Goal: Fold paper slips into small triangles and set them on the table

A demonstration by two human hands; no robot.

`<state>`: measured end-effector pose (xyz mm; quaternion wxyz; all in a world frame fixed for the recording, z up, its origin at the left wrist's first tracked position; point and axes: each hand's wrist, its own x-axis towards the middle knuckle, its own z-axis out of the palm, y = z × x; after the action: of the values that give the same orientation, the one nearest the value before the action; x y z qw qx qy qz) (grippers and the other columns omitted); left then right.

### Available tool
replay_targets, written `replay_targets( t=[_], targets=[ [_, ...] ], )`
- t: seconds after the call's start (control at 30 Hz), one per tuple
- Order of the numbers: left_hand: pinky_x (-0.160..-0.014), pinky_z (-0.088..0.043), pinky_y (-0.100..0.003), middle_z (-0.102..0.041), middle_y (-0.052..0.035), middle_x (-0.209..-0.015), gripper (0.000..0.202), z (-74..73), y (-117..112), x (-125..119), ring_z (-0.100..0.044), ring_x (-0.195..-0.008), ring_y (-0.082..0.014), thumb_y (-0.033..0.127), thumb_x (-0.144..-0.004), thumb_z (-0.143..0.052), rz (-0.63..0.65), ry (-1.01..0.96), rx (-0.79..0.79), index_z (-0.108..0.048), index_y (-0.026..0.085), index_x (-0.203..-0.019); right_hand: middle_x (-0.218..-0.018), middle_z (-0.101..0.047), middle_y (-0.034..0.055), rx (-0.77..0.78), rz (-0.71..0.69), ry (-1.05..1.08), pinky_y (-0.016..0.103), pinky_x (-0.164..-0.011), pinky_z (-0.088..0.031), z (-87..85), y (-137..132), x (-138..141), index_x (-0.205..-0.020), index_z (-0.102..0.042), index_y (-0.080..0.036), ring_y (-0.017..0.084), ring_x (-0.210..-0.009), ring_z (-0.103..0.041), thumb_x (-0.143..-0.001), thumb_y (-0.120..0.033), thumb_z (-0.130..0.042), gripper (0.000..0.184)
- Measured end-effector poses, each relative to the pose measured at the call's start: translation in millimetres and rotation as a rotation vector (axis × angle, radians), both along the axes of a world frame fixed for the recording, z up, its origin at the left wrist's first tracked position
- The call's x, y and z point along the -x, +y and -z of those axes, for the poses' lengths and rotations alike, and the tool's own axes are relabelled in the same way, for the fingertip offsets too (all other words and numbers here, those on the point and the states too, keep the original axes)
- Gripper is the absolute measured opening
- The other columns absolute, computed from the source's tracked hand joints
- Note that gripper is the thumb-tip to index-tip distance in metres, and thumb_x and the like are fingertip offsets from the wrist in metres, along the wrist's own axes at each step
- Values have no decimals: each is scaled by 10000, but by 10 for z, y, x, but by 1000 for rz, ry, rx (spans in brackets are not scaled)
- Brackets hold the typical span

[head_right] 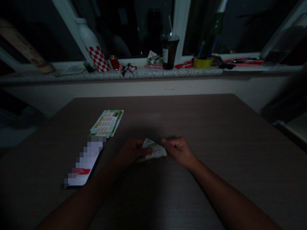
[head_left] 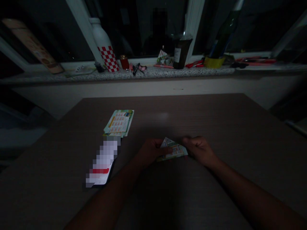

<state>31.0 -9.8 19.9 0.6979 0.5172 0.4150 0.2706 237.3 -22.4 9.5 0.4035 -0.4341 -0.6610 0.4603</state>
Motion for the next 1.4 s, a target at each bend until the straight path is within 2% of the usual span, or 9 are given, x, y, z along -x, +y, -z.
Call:
replay_targets(
  t=[0.1, 0.17, 0.3, 0.47, 0.57, 0.83, 1.0, 1.2, 1.4],
  targets=[
    [-593, -472, -231, -699, -49, -823, 317, 17, 5, -2, -619, -633, -125, 330, -659, -752, -1, -64, 15, -681, 124, -889, -473, -522, -13, -69, 118, 10, 202, -430, -363, 26, 20, -22, -554, -580, -158, 82, -432, -466, -900, -461, -451, 478],
    [-600, -491, -241, -685, -48, -854, 342, 26, 8, -12, -621, -654, -129, 293, -640, -768, 15, -117, 24, -655, 127, -916, -635, -634, 12, -131, 136, -25, 218, -517, -445, 36, 30, -27, -797, -662, -168, 114, -559, -572, -864, -388, -550, 256],
    [-571, -512, -263, -664, -48, -889, 549, 22, 3, -31, -639, -687, -162, 239, -607, -790, 34, -169, 66, -561, 160, -1100, -939, -681, 72, -323, -36, -61, 290, -705, -519, 15, 34, -7, -1080, -631, -210, 167, -799, -642, -837, -268, -602, 251],
    [-585, -491, -261, -681, -30, -774, 734, 37, -22, -49, -638, -590, -148, 238, -634, -780, 80, -180, 113, -435, 188, -1281, -1031, -643, 103, -431, -173, -44, 335, -785, -507, -20, 36, 14, -1034, -634, -212, 208, -948, -619, -823, -204, -610, 213],
    [-670, -488, -278, -688, -45, -842, 687, 55, -32, -78, -653, -694, -157, 269, -658, -766, 25, -204, 84, -455, 184, -1265, -1018, -641, 95, -417, -158, -60, 339, -796, -495, -4, 36, -2, -996, -621, -209, 210, -953, -612, -818, -190, -600, 180],
    [-861, -450, -321, -663, -77, -1037, 339, 35, -2, -79, -607, -966, -206, 334, -746, -662, -161, -65, -274, -615, 157, -1032, -842, -643, 50, -304, -14, -167, 276, -687, -473, -39, 21, 5, -956, -631, -193, 161, -755, -595, -871, -271, -540, 147],
    [-888, -460, -346, -612, -84, -1138, 502, 41, -25, -13, -586, -1019, -204, 227, -753, -648, -179, 130, -516, -480, 196, -1226, -860, -609, 55, -315, -71, -146, 278, -683, -462, -61, 32, 4, -1067, -637, -203, 163, -783, -585, -910, -252, -480, 228],
    [-1019, -365, -416, -486, -65, -1308, 565, 15, -30, 71, -456, -1194, -235, 163, -732, -634, 80, 547, -952, -473, 261, -1265, -881, -605, 67, -346, -99, -273, 296, -704, -474, 63, 105, -19, -1148, -612, -211, 171, -810, -585, -929, -226, -429, 285],
    [-999, -379, -385, -536, -71, -1236, 452, 17, -11, 104, -483, -1151, -236, 208, -731, -656, 215, 684, -1035, -553, 231, -1170, -1079, -619, 92, -453, -56, -460, 403, -900, -428, 108, 166, -56, -1183, -579, -222, 222, -1022, -548, -897, -177, -476, 307]
  ],
)
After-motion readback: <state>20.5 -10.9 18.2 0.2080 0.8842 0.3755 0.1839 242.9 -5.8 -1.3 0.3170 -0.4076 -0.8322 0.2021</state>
